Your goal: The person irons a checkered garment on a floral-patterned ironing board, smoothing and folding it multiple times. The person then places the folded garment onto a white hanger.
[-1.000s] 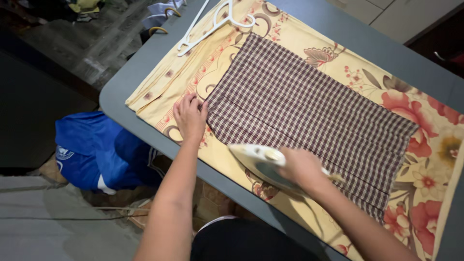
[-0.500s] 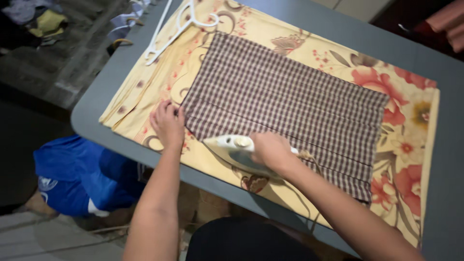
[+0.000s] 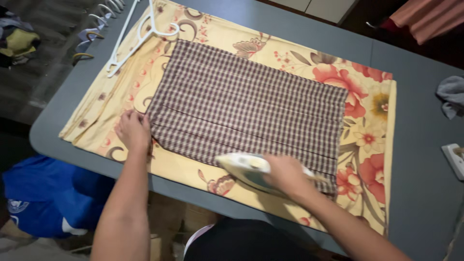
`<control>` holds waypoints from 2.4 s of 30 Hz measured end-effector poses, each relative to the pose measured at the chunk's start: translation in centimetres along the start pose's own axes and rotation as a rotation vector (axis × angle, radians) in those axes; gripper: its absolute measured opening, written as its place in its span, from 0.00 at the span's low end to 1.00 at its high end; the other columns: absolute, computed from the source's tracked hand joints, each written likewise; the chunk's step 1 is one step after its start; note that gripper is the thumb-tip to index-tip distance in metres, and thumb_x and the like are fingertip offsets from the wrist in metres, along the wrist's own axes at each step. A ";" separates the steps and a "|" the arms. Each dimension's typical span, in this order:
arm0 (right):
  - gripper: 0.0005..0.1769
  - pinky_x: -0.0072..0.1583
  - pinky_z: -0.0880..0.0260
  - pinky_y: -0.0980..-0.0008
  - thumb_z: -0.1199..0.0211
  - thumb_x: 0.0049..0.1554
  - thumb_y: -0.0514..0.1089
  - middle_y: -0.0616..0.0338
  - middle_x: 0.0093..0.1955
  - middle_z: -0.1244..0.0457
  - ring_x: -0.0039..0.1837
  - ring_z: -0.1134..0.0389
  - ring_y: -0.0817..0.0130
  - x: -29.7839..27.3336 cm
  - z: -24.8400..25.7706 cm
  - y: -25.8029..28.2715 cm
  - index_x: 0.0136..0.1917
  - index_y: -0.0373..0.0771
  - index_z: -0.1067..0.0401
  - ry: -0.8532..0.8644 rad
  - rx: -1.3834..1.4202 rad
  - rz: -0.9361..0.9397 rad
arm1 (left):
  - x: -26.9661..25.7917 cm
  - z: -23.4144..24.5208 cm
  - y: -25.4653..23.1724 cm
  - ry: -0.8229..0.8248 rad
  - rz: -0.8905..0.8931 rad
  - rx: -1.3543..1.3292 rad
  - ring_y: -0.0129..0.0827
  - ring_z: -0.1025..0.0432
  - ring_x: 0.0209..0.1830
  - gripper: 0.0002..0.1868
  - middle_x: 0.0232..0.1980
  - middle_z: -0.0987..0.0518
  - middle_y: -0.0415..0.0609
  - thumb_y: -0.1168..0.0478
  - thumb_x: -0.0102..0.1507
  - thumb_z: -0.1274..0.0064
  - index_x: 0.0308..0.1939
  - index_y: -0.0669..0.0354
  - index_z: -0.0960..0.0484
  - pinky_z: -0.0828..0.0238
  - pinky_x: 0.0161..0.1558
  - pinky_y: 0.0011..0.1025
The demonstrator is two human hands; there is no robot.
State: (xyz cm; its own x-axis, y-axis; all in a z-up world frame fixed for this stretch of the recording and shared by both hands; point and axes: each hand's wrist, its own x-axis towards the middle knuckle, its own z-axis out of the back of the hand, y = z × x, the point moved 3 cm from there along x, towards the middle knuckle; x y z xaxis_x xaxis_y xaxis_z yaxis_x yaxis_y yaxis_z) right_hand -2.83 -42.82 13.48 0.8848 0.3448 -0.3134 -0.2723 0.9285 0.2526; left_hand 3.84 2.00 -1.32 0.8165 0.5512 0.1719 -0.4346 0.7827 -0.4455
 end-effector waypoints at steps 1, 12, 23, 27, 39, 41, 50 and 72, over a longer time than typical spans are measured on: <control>0.13 0.51 0.26 0.51 0.34 0.50 0.46 0.53 0.42 0.29 0.47 0.26 0.52 1.4 -0.2 1.1 0.50 0.50 0.24 -0.004 0.010 0.029 | -0.3 0.0 -1.0 -0.030 0.041 0.015 0.46 0.42 0.74 0.21 0.71 0.33 0.56 0.48 0.68 0.44 0.55 0.59 0.24 0.56 0.73 0.54; 0.16 0.52 0.26 0.54 0.30 0.50 0.49 0.55 0.45 0.29 0.49 0.26 0.56 -2.6 1.2 -9.0 0.52 0.48 0.25 0.155 -0.168 0.155 | -13.9 -3.4 -10.8 0.203 0.061 0.169 0.54 0.73 0.84 0.60 0.83 0.66 0.67 0.24 0.62 0.63 0.80 0.67 0.60 0.79 0.75 0.61; 0.14 0.48 0.24 0.55 0.33 0.50 0.47 0.54 0.39 0.28 0.43 0.25 0.56 -8.3 1.7 -15.5 0.51 0.51 0.23 0.044 -0.112 0.012 | -13.9 -3.6 -10.4 0.154 0.033 0.127 0.55 0.70 0.84 0.58 0.84 0.62 0.67 0.25 0.63 0.61 0.81 0.67 0.56 0.77 0.76 0.62; 0.11 0.50 0.25 0.53 0.35 0.54 0.48 0.52 0.40 0.28 0.45 0.26 0.53 -7.0 1.1 -12.7 0.50 0.48 0.23 0.068 -0.181 0.082 | -14.0 -3.8 -10.4 0.112 0.025 0.135 0.55 0.69 0.85 0.57 0.84 0.60 0.66 0.26 0.65 0.61 0.81 0.66 0.55 0.76 0.77 0.62; 0.21 0.47 0.24 0.51 0.31 0.47 0.49 0.54 0.40 0.29 0.43 0.25 0.52 -11.1 2.0 -19.5 0.55 0.53 0.24 0.071 -0.163 -0.076 | -14.5 -1.7 -11.4 0.034 -0.008 -0.149 0.59 0.66 0.84 0.55 0.83 0.58 0.71 0.30 0.69 0.64 0.81 0.73 0.60 0.73 0.80 0.53; 0.14 0.48 0.24 0.53 0.32 0.50 0.49 0.52 0.38 0.29 0.43 0.25 0.53 -9.4 1.4 -17.1 0.49 0.45 0.24 0.029 -0.168 0.026 | -16.6 -1.5 -12.8 -0.016 0.046 -0.115 0.60 0.66 0.83 0.53 0.83 0.58 0.72 0.31 0.69 0.64 0.80 0.73 0.59 0.73 0.78 0.53; 0.25 0.52 0.24 0.52 0.30 0.47 0.59 0.51 0.41 0.27 0.45 0.24 0.52 -12.6 2.3 -24.3 0.57 0.53 0.22 0.061 -0.143 -0.216 | -19.8 -1.0 -14.1 -0.005 0.100 0.022 0.53 0.60 0.84 0.51 0.83 0.53 0.66 0.31 0.70 0.67 0.80 0.71 0.56 0.72 0.79 0.52; 0.26 0.53 0.24 0.51 0.30 0.48 0.56 0.48 0.43 0.28 0.47 0.25 0.50 -13.6 3.3 -22.1 0.60 0.53 0.25 0.049 -0.101 -0.294 | -19.5 -1.9 -14.4 0.083 0.046 0.136 0.60 0.64 0.83 0.37 0.84 0.57 0.63 0.30 0.69 0.69 0.79 0.34 0.41 0.72 0.78 0.55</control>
State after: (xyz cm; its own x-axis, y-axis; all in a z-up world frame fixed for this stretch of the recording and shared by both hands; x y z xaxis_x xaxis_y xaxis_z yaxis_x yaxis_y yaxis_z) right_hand -7.59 -68.52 15.22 0.9125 0.0639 -0.4042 -0.0464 0.9975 0.0530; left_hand -5.12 -20.56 0.07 0.8209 0.5657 0.0781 -0.5149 0.7923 -0.3273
